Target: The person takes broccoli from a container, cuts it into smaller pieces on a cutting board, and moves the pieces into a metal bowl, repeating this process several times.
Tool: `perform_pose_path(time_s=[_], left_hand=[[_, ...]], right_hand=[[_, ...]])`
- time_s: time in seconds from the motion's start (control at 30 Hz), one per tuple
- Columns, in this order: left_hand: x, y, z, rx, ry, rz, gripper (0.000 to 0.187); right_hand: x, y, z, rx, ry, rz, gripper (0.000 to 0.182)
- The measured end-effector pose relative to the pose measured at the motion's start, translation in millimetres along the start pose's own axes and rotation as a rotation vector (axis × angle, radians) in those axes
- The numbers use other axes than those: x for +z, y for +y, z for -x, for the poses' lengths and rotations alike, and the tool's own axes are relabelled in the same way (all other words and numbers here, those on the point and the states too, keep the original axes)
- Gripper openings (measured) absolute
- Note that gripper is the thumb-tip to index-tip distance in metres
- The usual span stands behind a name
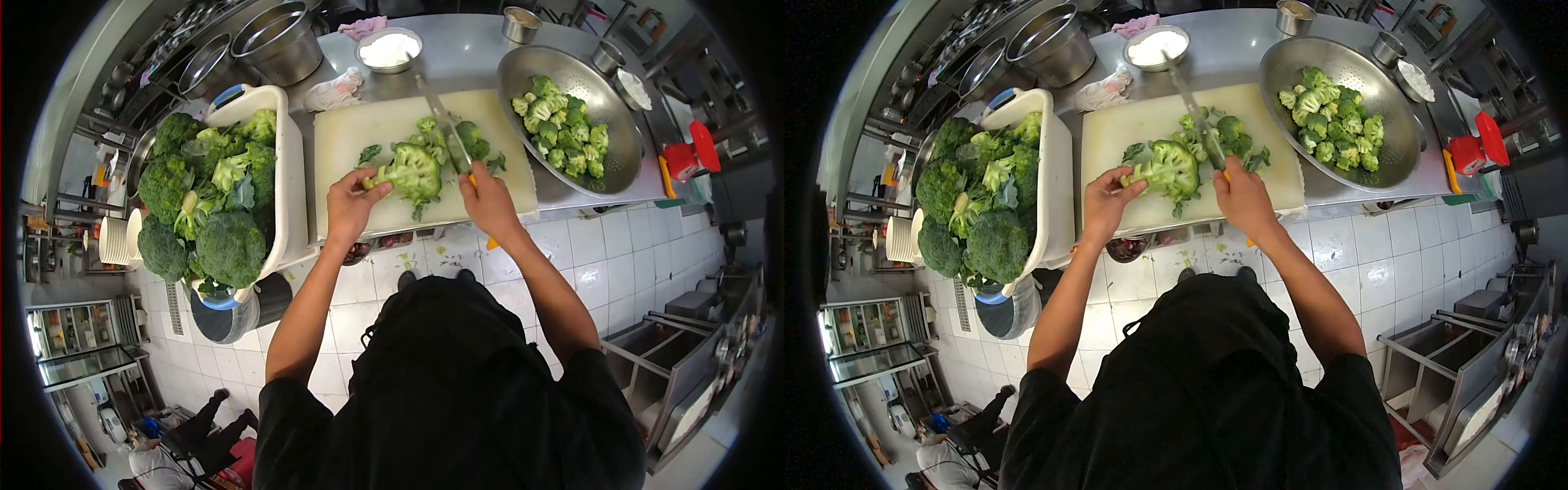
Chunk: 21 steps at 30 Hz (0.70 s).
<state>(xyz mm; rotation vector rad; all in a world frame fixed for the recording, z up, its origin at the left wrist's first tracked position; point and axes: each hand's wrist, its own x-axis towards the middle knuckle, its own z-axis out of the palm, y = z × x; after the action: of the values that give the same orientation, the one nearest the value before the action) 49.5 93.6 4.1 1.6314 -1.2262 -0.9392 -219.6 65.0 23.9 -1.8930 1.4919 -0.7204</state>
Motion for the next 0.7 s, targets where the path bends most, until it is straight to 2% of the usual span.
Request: perform_pose_path(time_s=[0.07,0.17,0.3,0.4,0.5,0.7], left_hand=[[2.2,10.2,2.2,0.249,0.003,-0.036,0.04],[3.5,49.8,13.3,0.445,-0.03,-0.277,0.042],[10.4,62.2,17.2,0.477,-0.08,-0.319,0.042],[12.9,63.4,15.5,0.514,-0.082,-0.356,0.043],[16.0,66.1,17.2,0.54,-0.107,-0.364,0.042],[17.1,66.7,14.2,0.585,-0.126,-0.387,0.04]], right_hand=[[-1.6,-9.0,5.0,-0.08,0.0,-0.029,0.019],[2.0,-25.0,13.2,-0.156,0.002,-0.015,0.019],[-6.3,-46.1,16.2,-0.177,-0.011,0.008,0.019],[-8.5,-50.2,13.8,-0.229,0.064,0.006,0.019],[5.0,-29.3,8.6,-0.204,-0.102,0.149,0.019],[-3.9,-30.7,5.5,-0.132,-0.172,0.149,0.018]])
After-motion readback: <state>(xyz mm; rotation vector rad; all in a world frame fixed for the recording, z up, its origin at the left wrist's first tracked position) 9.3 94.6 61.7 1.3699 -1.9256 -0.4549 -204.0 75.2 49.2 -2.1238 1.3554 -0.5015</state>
